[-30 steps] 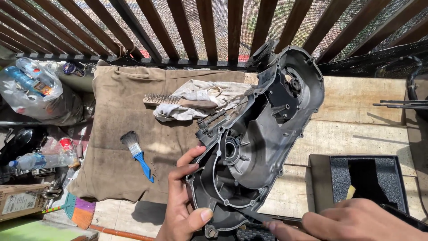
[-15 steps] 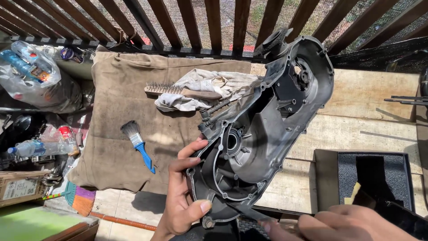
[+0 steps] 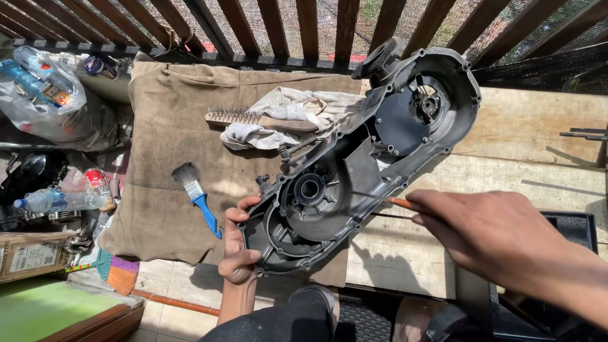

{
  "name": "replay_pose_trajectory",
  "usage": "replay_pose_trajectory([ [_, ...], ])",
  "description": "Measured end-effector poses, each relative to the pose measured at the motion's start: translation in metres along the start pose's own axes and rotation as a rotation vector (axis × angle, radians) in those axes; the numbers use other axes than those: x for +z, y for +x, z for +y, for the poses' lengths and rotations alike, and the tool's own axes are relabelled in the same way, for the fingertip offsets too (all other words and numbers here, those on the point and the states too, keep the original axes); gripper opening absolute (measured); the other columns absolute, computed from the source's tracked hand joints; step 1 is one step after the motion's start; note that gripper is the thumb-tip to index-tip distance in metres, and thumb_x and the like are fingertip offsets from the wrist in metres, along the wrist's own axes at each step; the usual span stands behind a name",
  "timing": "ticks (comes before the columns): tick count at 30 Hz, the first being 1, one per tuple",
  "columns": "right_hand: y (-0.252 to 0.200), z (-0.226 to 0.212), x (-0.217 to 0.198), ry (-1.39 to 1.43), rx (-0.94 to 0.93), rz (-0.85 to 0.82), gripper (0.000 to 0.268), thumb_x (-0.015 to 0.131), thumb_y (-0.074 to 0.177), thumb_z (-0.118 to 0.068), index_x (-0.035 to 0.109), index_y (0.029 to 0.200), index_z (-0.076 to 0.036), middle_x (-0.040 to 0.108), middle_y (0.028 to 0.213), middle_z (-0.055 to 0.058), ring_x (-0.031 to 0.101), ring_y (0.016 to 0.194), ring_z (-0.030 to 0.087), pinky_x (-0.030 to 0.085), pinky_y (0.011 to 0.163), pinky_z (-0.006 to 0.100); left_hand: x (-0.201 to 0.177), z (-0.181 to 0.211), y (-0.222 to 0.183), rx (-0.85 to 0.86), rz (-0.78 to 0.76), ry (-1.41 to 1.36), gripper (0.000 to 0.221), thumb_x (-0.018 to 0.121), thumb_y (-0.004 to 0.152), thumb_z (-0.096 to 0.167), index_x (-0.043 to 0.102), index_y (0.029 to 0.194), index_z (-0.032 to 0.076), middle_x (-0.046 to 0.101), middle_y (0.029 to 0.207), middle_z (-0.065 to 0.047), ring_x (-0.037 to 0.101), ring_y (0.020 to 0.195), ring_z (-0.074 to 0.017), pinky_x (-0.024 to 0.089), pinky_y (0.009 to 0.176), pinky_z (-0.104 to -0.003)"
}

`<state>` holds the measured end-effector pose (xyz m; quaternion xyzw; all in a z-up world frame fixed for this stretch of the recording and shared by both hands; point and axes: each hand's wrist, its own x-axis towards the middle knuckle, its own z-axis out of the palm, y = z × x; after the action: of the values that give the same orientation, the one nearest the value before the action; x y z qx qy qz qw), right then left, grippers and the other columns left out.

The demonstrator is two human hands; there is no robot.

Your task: Cleaning grease and dirt from a motorcycle transmission cover using a brush, rag, and a knife for scraping.

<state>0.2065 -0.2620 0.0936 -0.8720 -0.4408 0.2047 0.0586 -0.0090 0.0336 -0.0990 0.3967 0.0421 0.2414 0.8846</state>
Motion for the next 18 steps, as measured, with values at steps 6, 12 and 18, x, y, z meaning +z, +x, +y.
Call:
replay_pose_trajectory([
  [6,0.044,0.003,0.030,0.042,-0.169,0.021,0.046,0.059,0.086,-0.024,0.057,0.131,-0.013,0.074,0.087,0.014,0.069,0.066,0.039,0.052,0.054,0.052,-0.017,-0.015,-0.010,-0.026,0.058,-0.130,0.061,0.061,0.054,0.001,0.051,0.114,0.007,0.047,0.142,-0.021,0.046,0.142,-0.0412,0.033,0.128,-0.053],
  [12,0.081,-0.009,0.044,0.039,0.034,-0.317,0.028,0.050,0.101,-0.024,0.055,0.125,-0.012,0.068,0.065,0.015,0.068,0.056,0.031,0.053,0.055,0.048,-0.022,-0.019,-0.011,-0.064,0.155,-0.212,0.058,0.061,0.056,0.006,0.052,0.113,0.006,0.046,0.144,-0.020,0.046,0.139,-0.0404,0.034,0.124,-0.053],
  [18,0.074,-0.008,0.063,-0.069,-0.056,-0.182,0.025,0.057,0.095,-0.023,0.059,0.116,-0.009,0.065,0.061,0.010,0.067,0.054,0.030,0.054,0.053,0.047,-0.020,-0.010,-0.005,-0.059,0.192,-0.201,0.044,0.063,0.071,0.017,0.054,0.112,0.004,0.048,0.147,-0.023,0.048,0.139,-0.0394,0.036,0.122,-0.052],
])
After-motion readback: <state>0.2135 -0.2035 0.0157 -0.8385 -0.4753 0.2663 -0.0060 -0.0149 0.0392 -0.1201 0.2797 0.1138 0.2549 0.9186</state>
